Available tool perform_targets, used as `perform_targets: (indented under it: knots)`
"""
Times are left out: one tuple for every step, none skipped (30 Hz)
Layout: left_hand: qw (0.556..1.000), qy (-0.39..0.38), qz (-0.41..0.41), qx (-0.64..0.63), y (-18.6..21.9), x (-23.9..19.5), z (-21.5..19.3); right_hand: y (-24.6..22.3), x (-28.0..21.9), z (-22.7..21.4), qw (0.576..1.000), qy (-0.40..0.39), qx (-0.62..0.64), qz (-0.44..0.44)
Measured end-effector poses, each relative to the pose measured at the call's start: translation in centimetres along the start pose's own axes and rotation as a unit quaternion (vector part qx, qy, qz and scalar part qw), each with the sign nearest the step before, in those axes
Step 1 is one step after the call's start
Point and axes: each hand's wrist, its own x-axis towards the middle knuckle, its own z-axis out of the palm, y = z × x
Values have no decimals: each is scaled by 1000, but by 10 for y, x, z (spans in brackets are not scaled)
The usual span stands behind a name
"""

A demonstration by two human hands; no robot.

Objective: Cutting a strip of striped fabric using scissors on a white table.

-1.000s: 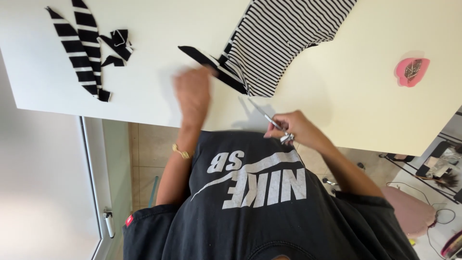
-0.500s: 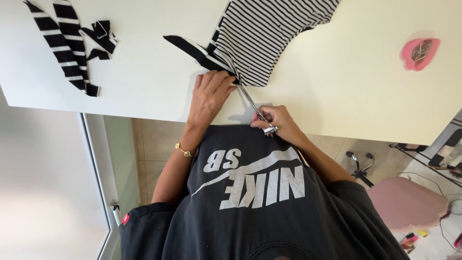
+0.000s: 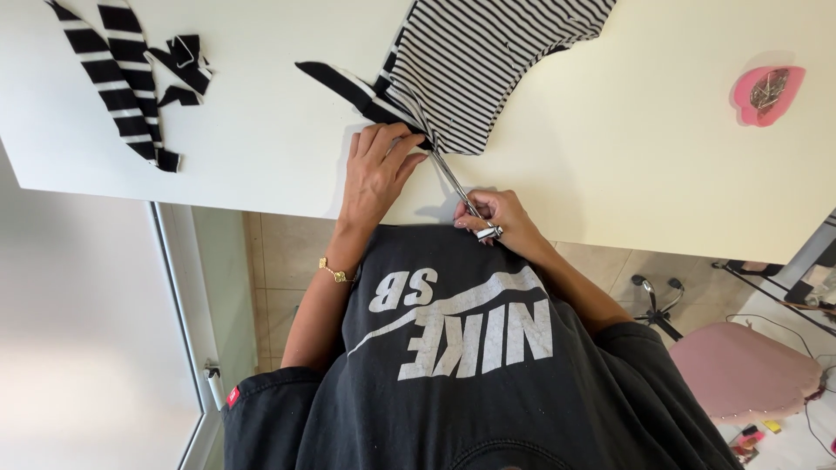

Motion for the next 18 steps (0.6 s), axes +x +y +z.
perform_targets:
  knots:
    - [1000, 1, 1, 0, -1, 1, 0, -1, 3, 0, 1000, 0, 0, -1]
    - [1000, 0, 0, -1, -1, 0, 1, -1, 3, 0, 1000, 0, 4, -2]
    - [1000, 0, -2, -2, -1, -1, 2, -1, 3, 1, 1000, -1, 8, -3]
    - [1000, 0, -2, -2, -1, -1, 2, -1, 4, 0, 1000, -1, 9, -2]
    - [1000, -1, 0, -1, -1, -1, 1, -1, 5, 0, 1000, -1, 10, -4]
    - [1000, -2, 2, 1, -1, -1, 1, -1, 7, 0, 1000, -1, 12, -5]
    - [1000, -2, 2, 1, 0, 0, 0, -3, 7, 1, 1000, -1, 12, -5]
    - [1000, 8, 15, 2, 1, 2, 0, -6, 8, 2, 1000, -1, 8, -9]
    - [999, 18, 28, 3, 1, 3, 0, -8, 8, 3, 1000, -1, 4, -13]
    - [999, 18, 28, 2, 0, 1, 4, -6, 8, 3, 1000, 0, 4, -13]
    - [999, 25, 42, 15, -2, -1, 8, -4, 8, 3, 1000, 1, 7, -12]
    - [998, 32, 55, 28, -4, -3, 12, -2, 7, 3, 1000, 2, 11, -11]
    - [998, 31, 55, 28, -1, -2, 10, -2, 7, 4, 1000, 2, 11, -10]
    - [997, 33, 62, 36, 1, 0, 8, -3, 8, 4, 1000, 1, 8, -13]
    - [996, 34, 70, 44, 3, 2, 6, -4, 9, 4, 1000, 0, 6, -17]
    - [996, 34, 70, 44, 3, 2, 6, -3, 8, 3, 1000, 1, 6, -16]
    - [996, 36, 69, 43, 3, 2, 7, -2, 6, 3, 1000, 1, 10, -14]
    - [996, 39, 70, 43, 2, 3, 7, 0, 6, 2, 1000, 1, 14, -12]
